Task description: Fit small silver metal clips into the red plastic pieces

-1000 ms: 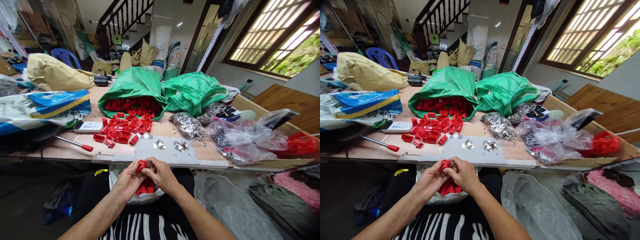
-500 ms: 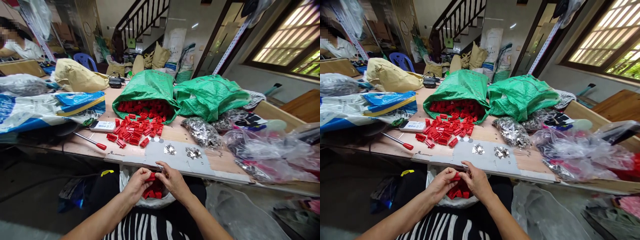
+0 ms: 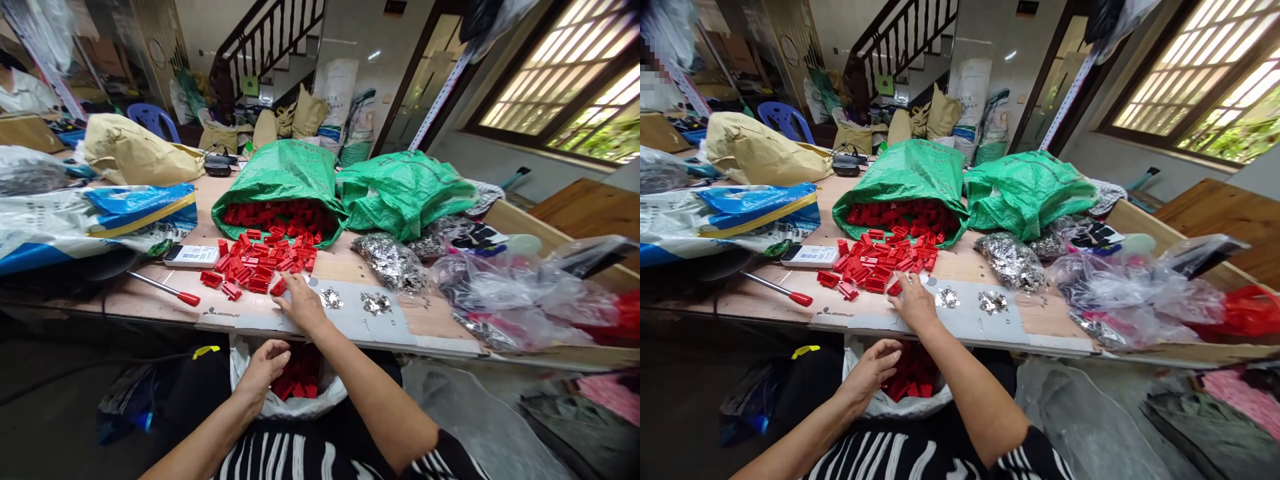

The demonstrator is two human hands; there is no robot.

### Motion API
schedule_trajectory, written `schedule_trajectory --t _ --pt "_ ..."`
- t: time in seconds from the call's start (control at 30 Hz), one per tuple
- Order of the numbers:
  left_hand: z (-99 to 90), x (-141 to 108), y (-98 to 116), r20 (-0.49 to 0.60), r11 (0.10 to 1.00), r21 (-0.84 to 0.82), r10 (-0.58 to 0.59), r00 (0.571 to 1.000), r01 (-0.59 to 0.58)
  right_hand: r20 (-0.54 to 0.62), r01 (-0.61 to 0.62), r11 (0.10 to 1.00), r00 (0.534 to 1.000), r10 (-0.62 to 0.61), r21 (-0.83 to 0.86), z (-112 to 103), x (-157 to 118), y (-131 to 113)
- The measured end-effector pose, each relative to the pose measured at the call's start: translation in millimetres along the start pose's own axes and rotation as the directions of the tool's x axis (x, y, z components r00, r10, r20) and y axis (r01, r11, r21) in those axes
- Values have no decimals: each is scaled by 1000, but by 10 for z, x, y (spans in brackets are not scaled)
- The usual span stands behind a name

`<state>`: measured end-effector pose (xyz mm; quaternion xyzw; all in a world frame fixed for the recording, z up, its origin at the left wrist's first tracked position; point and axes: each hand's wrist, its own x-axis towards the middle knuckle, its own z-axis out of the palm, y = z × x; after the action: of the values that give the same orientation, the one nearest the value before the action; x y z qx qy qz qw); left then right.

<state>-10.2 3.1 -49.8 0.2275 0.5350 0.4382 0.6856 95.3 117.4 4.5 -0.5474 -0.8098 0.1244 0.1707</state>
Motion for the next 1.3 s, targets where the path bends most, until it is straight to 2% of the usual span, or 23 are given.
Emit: schedule_trajectory --t 0.1,0.17,0.3,0.4,0.57,0.67,0.73,0.8,0.87,0.93,1.03,1.13,1.3 --pt "-1 -80 48 36 1000 -14 23 999 -23 17 -21 999 1000 21 -45 36 70 -68" --pt "9 -136 104 75 997 -64 38 996 -33 -3 -30 999 1000 30 -18 21 20 -83" --pt "59 -236 247 134 963 -266 87 987 -49 -82 33 976 997 -15 214 -81 -328 -84" --pt "114 -270 301 158 926 -370 136 978 -69 -44 73 914 997 -61 399 -157 -691 -68" --pt "190 -228 197 205 941 -330 156 966 -82 21 6 873 1000 -18 487 -205 -1126 18" --pt "209 -218 155 229 957 -280 139 963 -72 85 -13 820 995 -43 573 -245 -1232 127" --pt "209 -236 178 234 963 -264 119 965 -54 88 -13 804 995 -50 594 -293 -1252 256" --pt "201 -264 221 218 964 -262 107 970 -48 46 -33 844 999 10 536 -361 -1239 452" --pt "189 -289 255 183 964 -261 102 978 -51 -28 -95 904 993 118 417 -446 -1209 703" --pt "181 -303 260 158 965 -259 89 983 -46 -149 -191 943 960 238 273 -543 -1176 967" --pt "182 -303 221 165 967 -255 64 984 -20 -230 -324 943 915 332 72 -671 -1140 1280" --pt "189 -292 177 199 967 -255 47 979 6 -226 -404 913 896 383 -58 -721 -1109 1424" --pt "190 -284 175 247 968 -249 27 969 36 -213 -507 850 855 474 -144 -652 -1019 1445"
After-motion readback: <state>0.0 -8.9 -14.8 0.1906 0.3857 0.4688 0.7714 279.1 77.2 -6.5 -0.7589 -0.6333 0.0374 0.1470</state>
